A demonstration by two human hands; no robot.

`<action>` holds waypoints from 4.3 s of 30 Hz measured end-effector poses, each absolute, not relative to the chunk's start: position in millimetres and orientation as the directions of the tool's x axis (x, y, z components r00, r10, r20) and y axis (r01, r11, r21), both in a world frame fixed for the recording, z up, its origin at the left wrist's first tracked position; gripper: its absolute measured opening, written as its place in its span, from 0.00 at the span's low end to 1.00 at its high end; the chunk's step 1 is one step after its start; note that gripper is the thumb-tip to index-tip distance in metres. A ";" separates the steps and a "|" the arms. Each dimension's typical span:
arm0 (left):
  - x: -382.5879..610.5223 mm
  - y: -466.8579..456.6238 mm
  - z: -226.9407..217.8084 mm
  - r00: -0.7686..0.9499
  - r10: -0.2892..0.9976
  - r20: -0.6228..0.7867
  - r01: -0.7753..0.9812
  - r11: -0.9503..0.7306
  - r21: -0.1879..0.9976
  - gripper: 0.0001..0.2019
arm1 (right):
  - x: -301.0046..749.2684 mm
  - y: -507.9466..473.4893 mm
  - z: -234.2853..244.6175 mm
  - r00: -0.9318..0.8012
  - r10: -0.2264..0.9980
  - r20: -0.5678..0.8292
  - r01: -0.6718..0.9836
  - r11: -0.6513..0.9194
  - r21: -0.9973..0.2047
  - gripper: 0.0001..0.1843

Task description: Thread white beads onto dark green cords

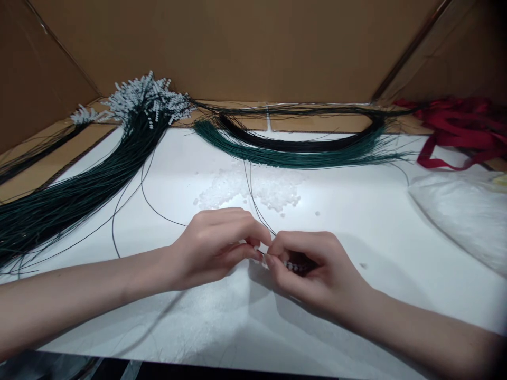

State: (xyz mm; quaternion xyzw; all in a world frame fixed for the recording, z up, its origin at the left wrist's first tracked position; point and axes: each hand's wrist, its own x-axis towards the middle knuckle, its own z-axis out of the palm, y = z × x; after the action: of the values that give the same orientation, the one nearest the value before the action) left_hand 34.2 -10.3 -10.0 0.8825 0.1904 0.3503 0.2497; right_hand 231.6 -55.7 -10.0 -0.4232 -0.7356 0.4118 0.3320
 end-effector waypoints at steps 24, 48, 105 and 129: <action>35.4 -14.6 -10.9 0.663 0.528 0.530 0.208 -0.811 0.547 0.09 | 229.9 -57.1 -8.8 -0.404 0.899 0.168 0.348 0.321 -0.881 0.12; 34.0 -13.7 -12.5 0.657 0.535 0.531 0.158 -0.787 0.597 0.11 | 231.2 -57.4 -9.9 -0.405 0.903 0.142 0.342 0.293 -0.893 0.11; 34.9 -12.2 -12.3 0.624 0.534 0.571 0.129 -0.791 0.598 0.09 | 231.3 -55.9 -9.8 -0.394 0.907 0.150 0.358 0.302 -0.883 0.10; 35.7 -13.9 -10.5 0.611 0.493 0.619 0.156 -0.842 0.516 0.09 | 233.5 -55.2 -8.9 -0.379 0.919 0.113 0.337 0.251 -0.907 0.11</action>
State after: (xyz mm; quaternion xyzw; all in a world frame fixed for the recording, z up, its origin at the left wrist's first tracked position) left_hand 35.7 -13.9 -10.5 0.8725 0.1860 0.3998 0.2106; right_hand 233.5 -55.2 -8.9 -0.4402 -0.7132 0.4252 0.3417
